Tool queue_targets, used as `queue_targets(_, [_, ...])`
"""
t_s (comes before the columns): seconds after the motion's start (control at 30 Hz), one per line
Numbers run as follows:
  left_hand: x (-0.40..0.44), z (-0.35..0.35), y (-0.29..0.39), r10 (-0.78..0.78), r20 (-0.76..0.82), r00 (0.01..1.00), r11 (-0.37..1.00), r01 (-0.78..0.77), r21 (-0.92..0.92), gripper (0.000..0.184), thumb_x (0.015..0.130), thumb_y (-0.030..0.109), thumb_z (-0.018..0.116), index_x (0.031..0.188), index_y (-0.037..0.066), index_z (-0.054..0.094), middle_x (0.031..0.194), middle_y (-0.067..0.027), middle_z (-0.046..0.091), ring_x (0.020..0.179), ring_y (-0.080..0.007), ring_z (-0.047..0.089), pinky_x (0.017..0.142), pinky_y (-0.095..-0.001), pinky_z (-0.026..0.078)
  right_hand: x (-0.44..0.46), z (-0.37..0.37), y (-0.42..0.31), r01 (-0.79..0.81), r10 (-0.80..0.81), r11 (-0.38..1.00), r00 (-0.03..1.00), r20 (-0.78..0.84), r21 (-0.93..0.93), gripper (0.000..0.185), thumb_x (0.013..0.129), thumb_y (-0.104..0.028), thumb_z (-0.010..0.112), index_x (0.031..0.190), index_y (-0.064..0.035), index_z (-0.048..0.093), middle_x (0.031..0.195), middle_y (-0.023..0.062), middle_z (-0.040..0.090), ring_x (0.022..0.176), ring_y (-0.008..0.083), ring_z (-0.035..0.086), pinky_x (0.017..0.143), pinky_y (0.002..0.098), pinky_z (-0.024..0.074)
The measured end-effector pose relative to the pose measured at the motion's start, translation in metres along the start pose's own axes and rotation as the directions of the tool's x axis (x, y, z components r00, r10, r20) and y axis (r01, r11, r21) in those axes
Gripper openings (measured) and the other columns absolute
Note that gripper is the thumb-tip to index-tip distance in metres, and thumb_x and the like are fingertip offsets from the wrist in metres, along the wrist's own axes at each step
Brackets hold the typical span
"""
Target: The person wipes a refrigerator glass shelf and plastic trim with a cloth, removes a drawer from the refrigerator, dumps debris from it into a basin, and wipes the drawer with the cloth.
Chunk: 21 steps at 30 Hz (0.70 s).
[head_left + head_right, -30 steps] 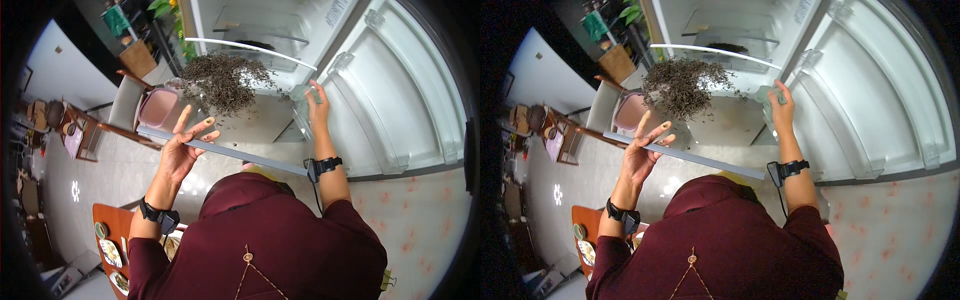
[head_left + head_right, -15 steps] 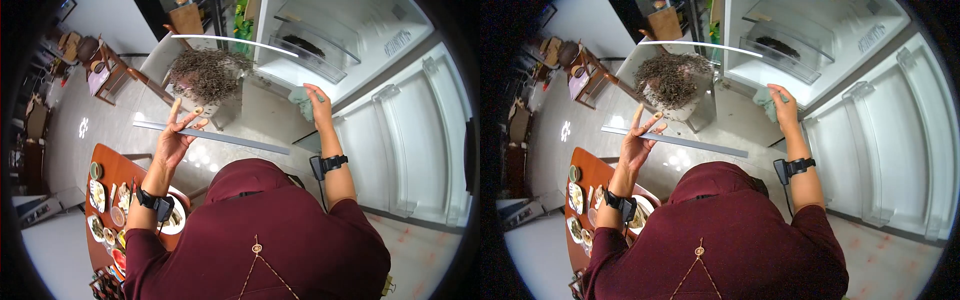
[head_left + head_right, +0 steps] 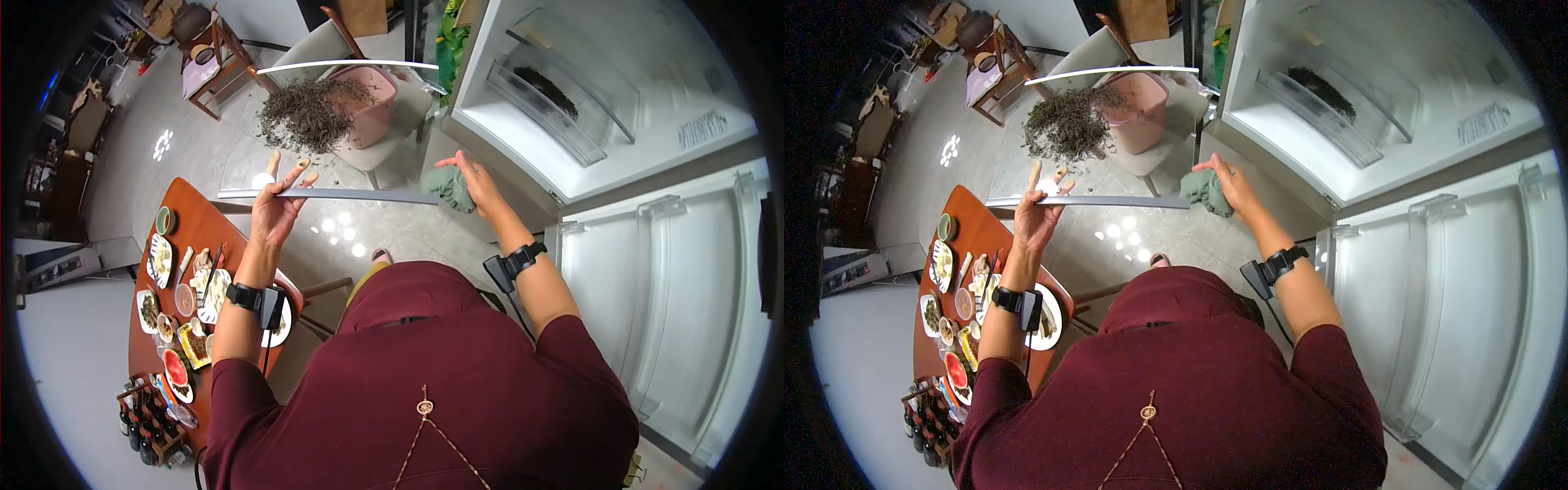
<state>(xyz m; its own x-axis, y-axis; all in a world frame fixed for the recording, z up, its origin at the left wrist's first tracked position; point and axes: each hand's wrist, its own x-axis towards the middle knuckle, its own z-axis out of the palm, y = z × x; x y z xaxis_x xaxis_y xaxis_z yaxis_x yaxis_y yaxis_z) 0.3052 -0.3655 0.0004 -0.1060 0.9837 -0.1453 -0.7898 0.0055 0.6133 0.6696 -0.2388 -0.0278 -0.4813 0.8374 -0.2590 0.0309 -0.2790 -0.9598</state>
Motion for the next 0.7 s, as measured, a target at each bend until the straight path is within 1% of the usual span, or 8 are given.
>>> queue_targets(0.13, [0.012,-0.018,0.005,-0.009,-0.011,1.000,1.000,0.009,-0.006,0.071,0.081,0.003,0.051,0.146,0.016,0.025,0.133,-0.0295,0.043,0.114,-0.0435,0.052,0.092,-0.0423,0.051,0.036,0.003,-0.005,-0.042,0.035,0.995,0.996,0.085,0.090,0.062,0.095,-0.057,0.036,0.110,-0.0016,0.060,0.097,0.0094,0.065,0.086,0.0159,0.064,0.079,0.0285,0.0514])
queue_targets(0.2, [0.021,-0.028,0.010,-0.033,0.011,0.999,0.999,0.033,-0.010,0.070,0.081,0.005,0.051,0.146,0.012,0.025,0.131,-0.0314,0.045,0.107,-0.0427,0.057,0.088,-0.0413,0.053,0.059,0.005,-0.005,-0.097,0.037,0.944,0.980,0.193,0.316,0.066,0.093,-0.060,0.037,0.118,-0.0021,0.054,0.100,0.0102,0.065,0.089,0.0171,0.064,0.082,0.0297,0.0516])
queue_targets(0.3, [0.045,-0.045,0.022,-0.067,0.061,0.996,0.997,0.065,0.043,0.070,0.080,0.008,0.050,0.146,0.011,0.025,0.123,-0.0321,0.051,0.098,-0.0414,0.061,0.086,-0.0398,0.052,0.085,0.008,-0.009,-0.125,-0.020,0.886,0.952,0.305,0.447,0.071,0.090,-0.065,0.039,0.126,-0.0040,0.048,0.104,0.0109,0.063,0.093,0.0176,0.064,0.083,0.0307,0.0514])
queue_targets(0.43, [0.087,-0.060,0.040,-0.112,0.023,0.993,0.985,0.108,0.132,0.071,0.079,0.013,0.051,0.145,0.010,0.026,0.115,-0.0303,0.057,0.091,-0.0394,0.064,0.083,-0.0357,0.053,0.118,0.006,-0.007,-0.147,-0.047,0.886,0.915,0.400,0.440,0.066,0.092,-0.055,0.046,0.136,-0.0071,0.041,0.112,0.0112,0.060,0.101,0.0167,0.061,0.089,0.0302,0.0486])
queue_targets(0.47, [0.099,-0.065,0.045,-0.127,0.033,0.991,0.980,0.121,0.158,0.072,0.078,0.016,0.051,0.145,0.009,0.027,0.113,-0.0295,0.059,0.089,-0.0388,0.064,0.079,-0.0336,0.053,0.123,0.007,-0.006,-0.101,-0.047,0.935,0.914,0.404,0.339,0.063,0.092,-0.047,0.050,0.141,-0.0092,0.036,0.116,0.0109,0.058,0.105,0.0164,0.058,0.092,0.0300,0.0462])
queue_targets(0.53, [0.125,-0.076,0.056,-0.148,0.031,0.989,0.964,0.137,0.226,0.073,0.077,0.019,0.051,0.145,0.008,0.028,0.110,-0.0277,0.061,0.086,-0.0357,0.066,0.068,-0.0298,0.053,0.125,0.015,-0.016,-0.133,0.006,0.960,0.890,0.456,0.248,0.068,0.089,-0.025,0.055,0.148,-0.0141,0.024,0.125,0.0102,0.052,0.113,0.0159,0.051,0.100,0.0293,0.0396])
queue_targets(0.63, [0.160,-0.087,0.070,-0.192,0.066,0.979,0.963,0.175,0.204,0.073,0.077,0.021,0.051,0.145,0.007,0.027,0.107,-0.0270,0.062,0.079,-0.0320,0.067,0.065,-0.0291,0.053,0.134,0.028,-0.013,-0.156,0.055,0.967,0.902,0.429,0.204,0.076,0.088,-0.025,0.059,0.150,-0.0158,0.016,0.115,0.0120,0.056,0.107,0.0199,0.056,0.096,0.0301,0.0430])
queue_targets(0.7, [0.182,-0.090,0.067,-0.163,-0.019,0.986,0.965,0.163,0.207,0.072,0.078,0.023,0.052,0.145,0.007,0.029,0.103,-0.0265,0.063,0.071,-0.0292,0.066,0.064,-0.0295,0.054,0.139,0.039,-0.002,-0.185,0.081,0.960,0.902,0.423,0.211,0.080,0.087,-0.025,0.060,0.151,-0.0187,0.013,0.123,0.0141,0.051,0.114,0.0208,0.051,0.101,0.0315,0.0387])
